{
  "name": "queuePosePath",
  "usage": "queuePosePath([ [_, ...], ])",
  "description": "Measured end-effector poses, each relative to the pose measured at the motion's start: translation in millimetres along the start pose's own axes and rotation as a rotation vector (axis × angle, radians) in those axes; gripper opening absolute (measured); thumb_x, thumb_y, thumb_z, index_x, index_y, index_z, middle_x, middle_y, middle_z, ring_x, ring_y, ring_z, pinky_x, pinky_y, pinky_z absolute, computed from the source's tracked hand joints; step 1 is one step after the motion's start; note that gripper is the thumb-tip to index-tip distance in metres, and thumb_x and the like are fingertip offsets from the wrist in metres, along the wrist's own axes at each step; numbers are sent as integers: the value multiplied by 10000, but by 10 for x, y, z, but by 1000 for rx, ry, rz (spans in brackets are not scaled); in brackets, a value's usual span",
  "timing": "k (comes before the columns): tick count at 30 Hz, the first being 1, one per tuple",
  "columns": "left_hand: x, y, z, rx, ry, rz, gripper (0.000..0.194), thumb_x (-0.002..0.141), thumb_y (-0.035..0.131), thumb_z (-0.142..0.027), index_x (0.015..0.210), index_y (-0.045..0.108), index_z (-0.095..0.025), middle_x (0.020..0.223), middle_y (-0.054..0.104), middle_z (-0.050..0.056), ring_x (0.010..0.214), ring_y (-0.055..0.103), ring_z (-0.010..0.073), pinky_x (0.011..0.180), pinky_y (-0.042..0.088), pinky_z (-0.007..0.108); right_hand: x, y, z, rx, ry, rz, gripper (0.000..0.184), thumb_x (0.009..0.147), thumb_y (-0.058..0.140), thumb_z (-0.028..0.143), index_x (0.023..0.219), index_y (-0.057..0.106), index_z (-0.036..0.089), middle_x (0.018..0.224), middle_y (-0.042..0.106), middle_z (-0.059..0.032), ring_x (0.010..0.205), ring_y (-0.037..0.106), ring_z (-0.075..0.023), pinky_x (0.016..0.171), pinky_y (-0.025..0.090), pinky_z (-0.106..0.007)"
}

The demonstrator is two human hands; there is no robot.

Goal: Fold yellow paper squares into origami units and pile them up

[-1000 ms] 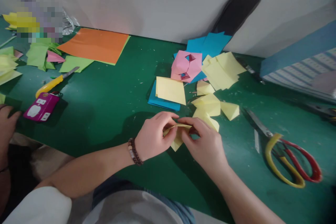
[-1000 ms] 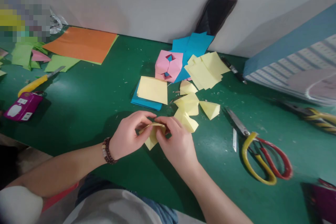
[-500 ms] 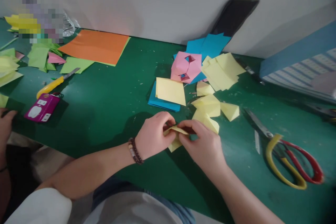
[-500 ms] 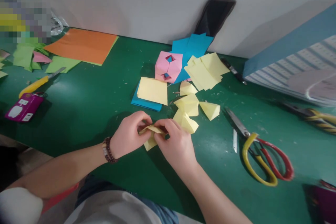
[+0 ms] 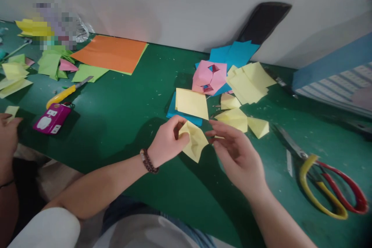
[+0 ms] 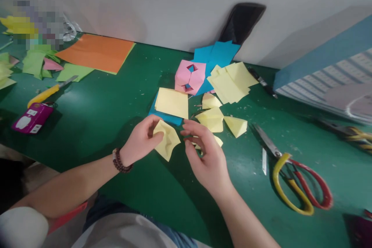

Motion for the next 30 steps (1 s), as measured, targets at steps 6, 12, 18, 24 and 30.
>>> queuePosePath([
  [6,-6,-12,-24,-39,-15,-12,155,783,566,-136,932,574,-174,827,643,8,589,605,100,518,505,200,9,55,108,-294,-286,124,172,862,553,185,940,680,271,1313,564,-79,1021,653,-223,836,572,-404],
  [12,-24,-1,-130,-10,77,19,85,822,582,-167,899,617,-170,884,677,30,734,665,131,592,548,198,-11,39,88,-337,-239,41,113,859,627,368,879,663,263,1195,633,-80,987,655,-241,840,571,-436],
  [18,-62,80,-132,-123,33,104,102,841,598,-203,938,609,-171,903,682,36,706,693,132,630,585,217,-47,42,-28,-138,59,-65,225,830,647,361,988,539,244,991,666,-61,812,676,-188,716,606,-361],
  [24,-84,123,-109,-153,-2,122,158,814,621,-195,966,586,-168,919,685,37,681,700,135,585,584,209,-58,100,-122,37,173,-27,411,817,627,309,1204,498,255,1037,619,-56,835,676,-170,703,599,-306],
  [30,-107,153,-133,-23,63,142,145,780,612,-144,920,593,-175,878,677,16,661,674,118,568,549,195,-31,159,-134,33,238,46,292,813,629,324,1089,567,250,901,663,-32,793,671,-183,705,582,-326],
])
Point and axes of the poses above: each hand's wrist, its own x-axis towards the middle knuckle, its own y-axis out of the palm, z = x × y, the point moved 6 cm from there along x, towards the middle knuckle
